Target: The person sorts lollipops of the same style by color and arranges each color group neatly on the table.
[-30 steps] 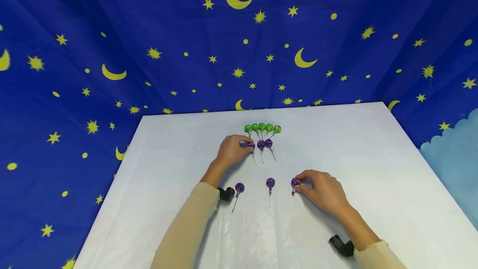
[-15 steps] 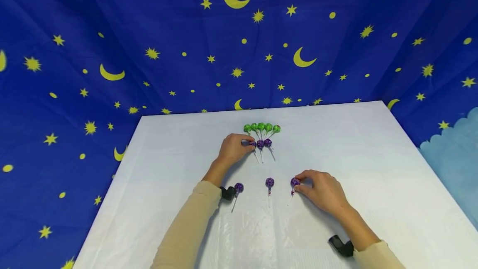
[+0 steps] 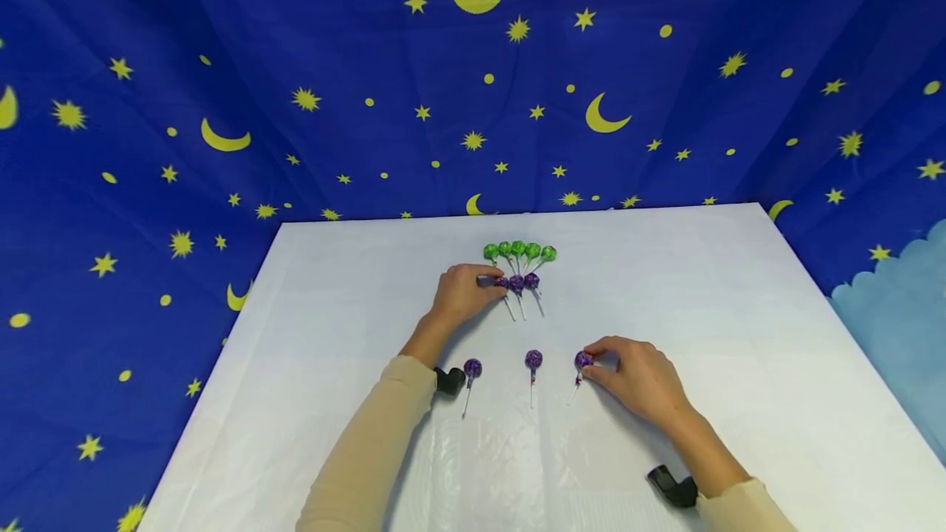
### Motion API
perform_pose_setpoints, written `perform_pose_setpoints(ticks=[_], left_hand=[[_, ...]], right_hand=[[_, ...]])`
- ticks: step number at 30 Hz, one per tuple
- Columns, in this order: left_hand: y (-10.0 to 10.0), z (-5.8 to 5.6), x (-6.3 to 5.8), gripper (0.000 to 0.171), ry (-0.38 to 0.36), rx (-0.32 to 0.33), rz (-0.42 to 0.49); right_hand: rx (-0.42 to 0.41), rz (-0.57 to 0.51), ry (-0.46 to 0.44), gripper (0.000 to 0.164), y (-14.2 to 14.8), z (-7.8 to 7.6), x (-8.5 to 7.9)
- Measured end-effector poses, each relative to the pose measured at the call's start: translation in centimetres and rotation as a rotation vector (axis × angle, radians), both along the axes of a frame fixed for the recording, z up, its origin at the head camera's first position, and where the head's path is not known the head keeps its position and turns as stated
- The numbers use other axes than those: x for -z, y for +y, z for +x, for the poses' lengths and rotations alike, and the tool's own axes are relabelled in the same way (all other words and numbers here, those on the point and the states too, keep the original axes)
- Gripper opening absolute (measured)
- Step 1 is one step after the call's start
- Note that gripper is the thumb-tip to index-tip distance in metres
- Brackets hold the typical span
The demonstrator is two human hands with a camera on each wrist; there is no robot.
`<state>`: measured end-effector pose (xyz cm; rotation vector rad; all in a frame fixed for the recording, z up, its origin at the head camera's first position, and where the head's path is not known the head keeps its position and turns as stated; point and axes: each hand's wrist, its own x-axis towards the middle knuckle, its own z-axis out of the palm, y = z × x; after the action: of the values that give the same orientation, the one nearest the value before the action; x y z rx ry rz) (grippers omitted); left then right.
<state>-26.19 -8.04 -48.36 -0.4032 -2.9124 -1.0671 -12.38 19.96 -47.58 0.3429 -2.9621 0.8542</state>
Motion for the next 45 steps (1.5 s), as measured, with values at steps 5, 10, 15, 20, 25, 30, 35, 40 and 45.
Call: perform_pose_setpoints(ticks=[5,10,15,20,25,30,35,40,45], left_hand=[[-0.4,0.0,-0.5,0.033,0.017,0.001,0.07],[-1.1,0.4,-0.8,0.035,0.01,0.014,0.153],[-1.9,1.0,-0.7,0.033,-0.037,0.025,0.21],[-2.2,1.6,-0.5,0.034,-0.055,0.056,0.204],[-2.8,2.3,-0.3,0.03,-0.071,0.064,0.256],[-3.9,3.1,0.3,0.028,-0.102,0.063,0.288],[-5.0,4.4,0.6,0.027,-0.111,0.054,0.301],[-6.1,5.9,0.7,0.027,-0.145,0.062,0.282],[-6.6,7.0,0.6,0.023,-0.152,0.075,0.254]], right_hand=[[0.01,-0.013,-0.008,0.026,0.1,-0.1,-0.4],[0.016,-0.018,-0.017,0.026,0.1,0.0,-0.4],[0.012,-0.028,-0.024,0.025,0.1,0.0,-0.1],[0.019,-0.023,-0.023,0.026,0.2,0.0,0.1],[0.023,-0.019,-0.02,0.026,0.1,-0.1,0.1],[0.023,-0.01,-0.027,0.026,-0.1,-0.2,0.1],[0.018,0.001,-0.023,0.026,-0.2,-0.1,0.0],[0.015,0.002,-0.026,0.025,-0.3,-0.1,0.1],[0.026,-0.02,-0.038,0.025,-0.3,-0.1,-0.1]])
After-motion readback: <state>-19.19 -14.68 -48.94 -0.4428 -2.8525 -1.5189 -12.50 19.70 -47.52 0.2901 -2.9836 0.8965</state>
